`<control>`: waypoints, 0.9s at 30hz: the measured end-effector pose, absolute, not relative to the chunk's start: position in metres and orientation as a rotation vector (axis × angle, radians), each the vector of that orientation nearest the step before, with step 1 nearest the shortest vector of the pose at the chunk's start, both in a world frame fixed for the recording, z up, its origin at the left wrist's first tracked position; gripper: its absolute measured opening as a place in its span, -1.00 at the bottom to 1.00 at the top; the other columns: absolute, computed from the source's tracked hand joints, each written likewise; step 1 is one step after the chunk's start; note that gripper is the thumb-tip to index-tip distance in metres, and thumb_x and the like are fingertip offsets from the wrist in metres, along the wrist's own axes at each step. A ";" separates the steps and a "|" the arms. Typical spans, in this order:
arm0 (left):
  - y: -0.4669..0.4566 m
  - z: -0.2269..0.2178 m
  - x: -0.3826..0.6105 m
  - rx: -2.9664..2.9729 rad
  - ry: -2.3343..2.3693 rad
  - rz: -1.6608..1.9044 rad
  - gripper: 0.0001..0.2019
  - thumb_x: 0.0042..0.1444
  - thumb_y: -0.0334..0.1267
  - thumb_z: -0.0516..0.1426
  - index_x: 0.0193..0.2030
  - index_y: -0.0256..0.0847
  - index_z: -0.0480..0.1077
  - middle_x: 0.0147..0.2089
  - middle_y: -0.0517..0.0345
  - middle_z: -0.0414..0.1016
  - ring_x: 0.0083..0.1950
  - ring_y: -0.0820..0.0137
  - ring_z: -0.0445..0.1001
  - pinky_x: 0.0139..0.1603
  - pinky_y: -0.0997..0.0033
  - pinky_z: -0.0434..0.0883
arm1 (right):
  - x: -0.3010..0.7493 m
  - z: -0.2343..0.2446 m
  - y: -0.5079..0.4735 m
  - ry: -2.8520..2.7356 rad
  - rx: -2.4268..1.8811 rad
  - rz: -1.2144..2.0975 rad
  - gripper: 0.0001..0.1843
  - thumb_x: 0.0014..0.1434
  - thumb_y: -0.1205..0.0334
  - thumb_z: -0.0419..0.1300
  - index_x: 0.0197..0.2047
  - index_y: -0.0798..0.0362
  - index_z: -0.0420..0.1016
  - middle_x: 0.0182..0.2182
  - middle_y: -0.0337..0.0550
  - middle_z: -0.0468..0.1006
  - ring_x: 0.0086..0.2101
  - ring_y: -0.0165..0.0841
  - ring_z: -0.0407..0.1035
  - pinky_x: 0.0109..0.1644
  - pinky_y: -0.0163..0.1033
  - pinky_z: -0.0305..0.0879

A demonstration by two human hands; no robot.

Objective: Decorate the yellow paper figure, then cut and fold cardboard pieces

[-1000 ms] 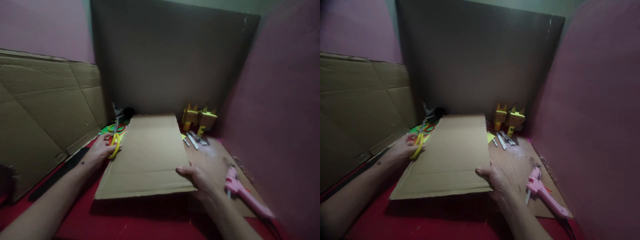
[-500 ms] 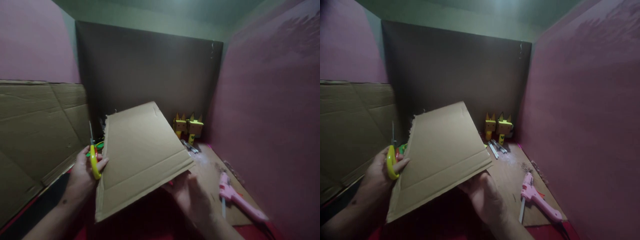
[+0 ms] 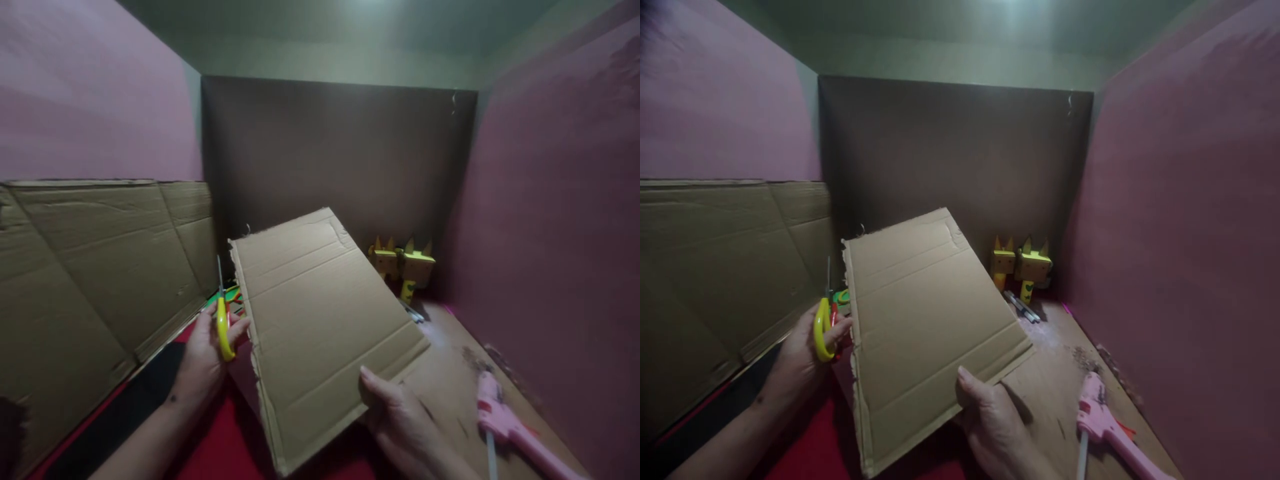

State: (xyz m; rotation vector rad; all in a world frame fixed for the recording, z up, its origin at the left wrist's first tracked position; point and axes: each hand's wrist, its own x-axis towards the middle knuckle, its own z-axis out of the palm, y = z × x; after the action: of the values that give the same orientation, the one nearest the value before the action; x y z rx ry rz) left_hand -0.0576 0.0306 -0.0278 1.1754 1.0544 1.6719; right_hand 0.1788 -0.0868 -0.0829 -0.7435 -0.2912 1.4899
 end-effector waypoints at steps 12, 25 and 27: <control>0.029 -0.026 -0.061 1.062 0.781 1.515 -0.54 -0.28 -0.27 0.39 -0.14 -0.20 0.51 -0.15 0.09 0.58 -0.09 0.18 0.54 -0.12 0.39 0.51 | 0.177 -0.083 -0.090 -0.253 -0.806 1.573 -0.53 -0.31 0.29 0.53 -0.24 0.06 0.61 -0.32 -0.14 0.69 -0.30 -0.25 0.55 -0.04 -0.10 0.42; 0.020 -0.029 -0.066 1.143 0.717 1.304 -0.55 -0.08 -0.30 0.29 0.02 -0.13 0.42 0.02 0.04 0.54 0.07 0.14 0.50 0.00 0.25 0.49 | 0.175 -0.078 -0.095 -0.222 -0.843 1.575 -0.55 -0.35 0.31 0.53 -0.28 0.05 0.62 -0.33 -0.15 0.70 -0.35 -0.23 0.55 -0.13 -0.08 0.47; 0.022 -0.032 -0.067 1.172 0.712 1.301 -0.56 -0.06 -0.31 0.28 0.03 -0.14 0.42 0.03 0.05 0.53 0.11 0.16 0.47 0.08 0.25 0.45 | 0.175 -0.076 -0.095 -0.230 -0.853 1.578 -0.55 -0.34 0.32 0.53 -0.28 0.04 0.62 -0.33 -0.16 0.70 -0.36 -0.25 0.55 -0.14 -0.10 0.47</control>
State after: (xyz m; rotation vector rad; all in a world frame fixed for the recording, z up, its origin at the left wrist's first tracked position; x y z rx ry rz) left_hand -0.0670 0.0218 -0.0317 1.1721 0.7122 1.3012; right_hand 0.1754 -0.0950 -0.0762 -0.8527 -0.2303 1.5778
